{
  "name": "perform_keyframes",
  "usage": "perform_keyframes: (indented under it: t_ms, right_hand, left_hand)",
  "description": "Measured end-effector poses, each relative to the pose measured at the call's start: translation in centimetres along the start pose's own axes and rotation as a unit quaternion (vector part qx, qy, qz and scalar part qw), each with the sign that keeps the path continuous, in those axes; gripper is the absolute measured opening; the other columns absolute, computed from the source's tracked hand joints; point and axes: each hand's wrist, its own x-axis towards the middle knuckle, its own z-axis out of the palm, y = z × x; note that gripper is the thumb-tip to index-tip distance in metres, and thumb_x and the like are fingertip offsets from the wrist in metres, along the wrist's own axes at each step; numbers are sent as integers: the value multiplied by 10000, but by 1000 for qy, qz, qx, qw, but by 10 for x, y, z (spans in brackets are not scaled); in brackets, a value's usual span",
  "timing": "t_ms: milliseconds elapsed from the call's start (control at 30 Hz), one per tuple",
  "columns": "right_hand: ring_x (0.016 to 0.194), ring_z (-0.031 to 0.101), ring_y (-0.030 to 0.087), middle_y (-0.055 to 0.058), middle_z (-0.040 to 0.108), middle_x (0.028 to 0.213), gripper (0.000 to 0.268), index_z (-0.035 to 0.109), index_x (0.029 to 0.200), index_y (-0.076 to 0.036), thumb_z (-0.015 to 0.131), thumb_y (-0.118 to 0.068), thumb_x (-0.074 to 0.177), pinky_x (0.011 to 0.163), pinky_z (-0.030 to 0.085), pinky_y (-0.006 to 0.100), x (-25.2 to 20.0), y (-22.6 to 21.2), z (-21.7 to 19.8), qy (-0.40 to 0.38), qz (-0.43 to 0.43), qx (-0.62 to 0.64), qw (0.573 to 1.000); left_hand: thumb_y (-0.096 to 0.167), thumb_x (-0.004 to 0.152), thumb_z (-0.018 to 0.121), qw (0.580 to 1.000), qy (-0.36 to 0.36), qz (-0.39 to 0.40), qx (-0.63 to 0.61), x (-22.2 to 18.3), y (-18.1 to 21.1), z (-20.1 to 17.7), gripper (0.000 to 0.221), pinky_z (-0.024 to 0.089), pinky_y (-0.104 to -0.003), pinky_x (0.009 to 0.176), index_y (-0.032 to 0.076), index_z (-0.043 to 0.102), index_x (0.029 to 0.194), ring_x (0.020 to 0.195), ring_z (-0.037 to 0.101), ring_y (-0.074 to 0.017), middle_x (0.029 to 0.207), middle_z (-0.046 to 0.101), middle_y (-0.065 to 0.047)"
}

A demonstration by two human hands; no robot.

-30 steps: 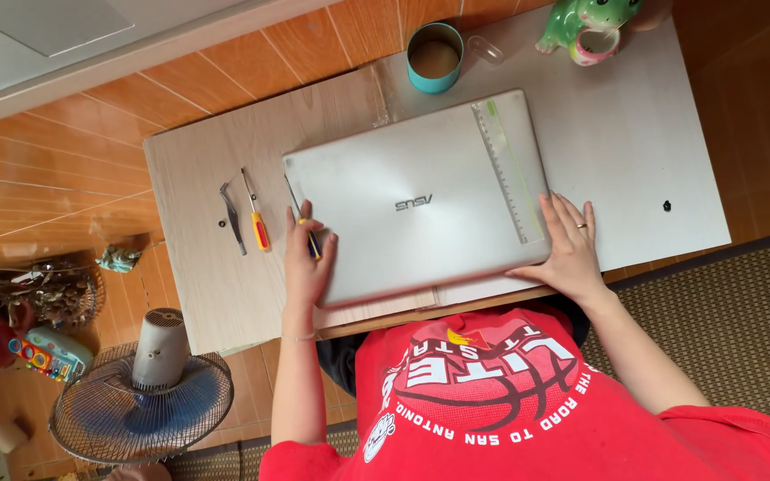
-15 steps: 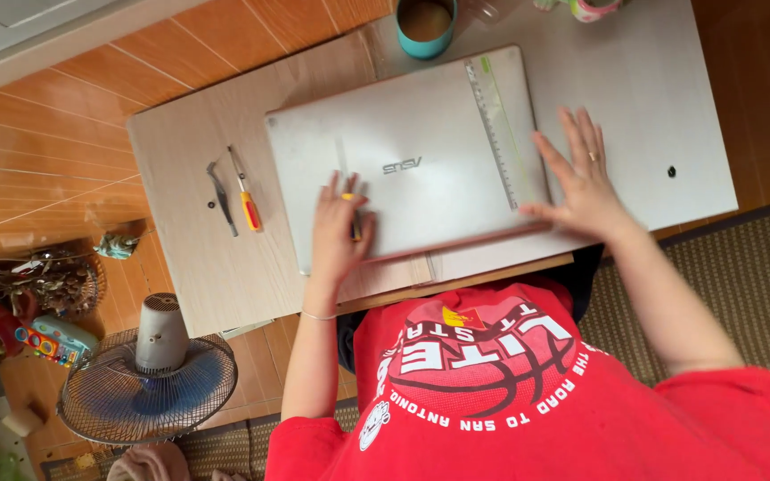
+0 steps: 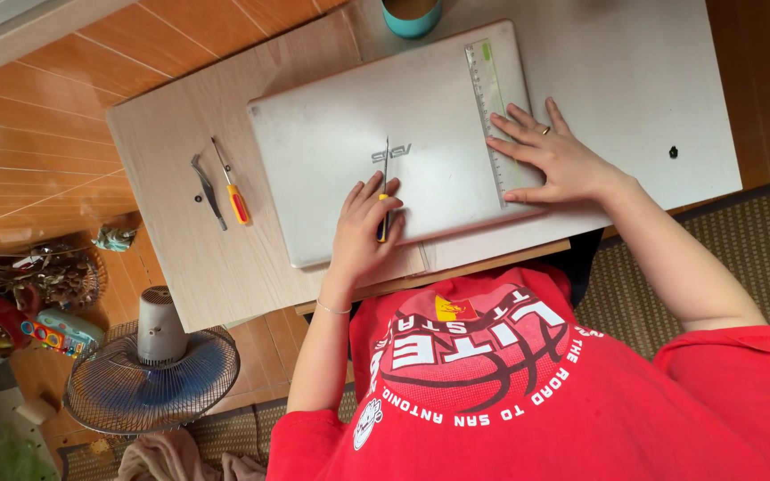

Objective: Measuring the top of a closed laptop with a ruler and preparing tools.

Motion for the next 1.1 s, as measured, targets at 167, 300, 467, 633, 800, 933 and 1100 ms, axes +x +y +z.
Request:
perform_keyframes:
  t_ms: [167, 300, 467, 633, 800, 933, 1100]
  right_hand:
    - [1585, 176, 350, 73, 254, 1705, 972, 408, 1568, -204, 713, -626, 747, 1222, 16, 715, -3, -1, 6, 5, -6, 19, 1000]
    - [1585, 169, 362, 80, 253, 1706, 1013, 408, 1570, -204, 719, -661, 720, 1228, 25, 711, -3, -1, 7, 9, -8, 20, 1000]
    - [1593, 157, 353, 75, 262, 1703, 1031, 409, 1570, -212, 726, -675, 705, 1236, 28, 708, -6, -4, 9, 12, -7, 22, 1000]
    - [1605, 149, 341, 77, 262, 1712, 1025, 412, 1574, -208, 722, -684, 721, 1246, 33, 704, -8, -8, 8, 21, -4, 31, 999]
    - [1598, 148, 345, 79, 261, 1706, 1031, 417, 1573, -201, 721, -687, 716, 1240, 31, 704, -9, -11, 7, 19, -4, 33, 999]
    - [1602, 147, 343, 79, 263, 1709, 1017, 425, 1570, -206, 721, -684, 722, 1245, 29, 701, -10, -10, 9, 24, -6, 35, 999]
    - [1601, 148, 335, 74, 264, 1706, 1019, 434, 1561, -208, 729, -683, 710, 1248, 29, 694, -10, -13, 9, 22, 2, 38, 999]
  left_hand:
    - [111, 915, 713, 1000, -7, -4, -1, -1, 2, -1, 175, 357, -530, 1210, 84, 647, 1075, 1434, 508, -351, 1382, 669, -113]
    - [109, 915, 715, 1000, -4, -4, -1, 0, 1, 0, 175, 357, -528, 1217, 88, 650, 1077, 1433, 515, -344, 1377, 673, -104]
    - [109, 916, 712, 1000, 0, 0, -2, -2, 1, 0, 183, 355, -526, 1220, 89, 652, 1087, 1434, 515, -337, 1381, 673, -99]
    - [110, 910, 718, 1000, -4, -2, 1, -1, 2, -1, 184, 349, -525, 1221, 94, 657, 1083, 1434, 512, -332, 1381, 672, -93]
    - [107, 909, 715, 1000, -9, -7, 1, -1, 2, -1, 191, 348, -523, 1223, 93, 656, 1090, 1437, 509, -331, 1384, 671, -95]
    - [107, 901, 717, 1000, -9, -6, 6, 0, 2, -1, 197, 348, -521, 1218, 95, 658, 1088, 1438, 504, -335, 1382, 671, -98]
    - [112, 907, 722, 1000, -7, -6, 5, -1, 3, -1, 194, 346, -523, 1222, 96, 659, 1091, 1437, 506, -335, 1382, 671, -99]
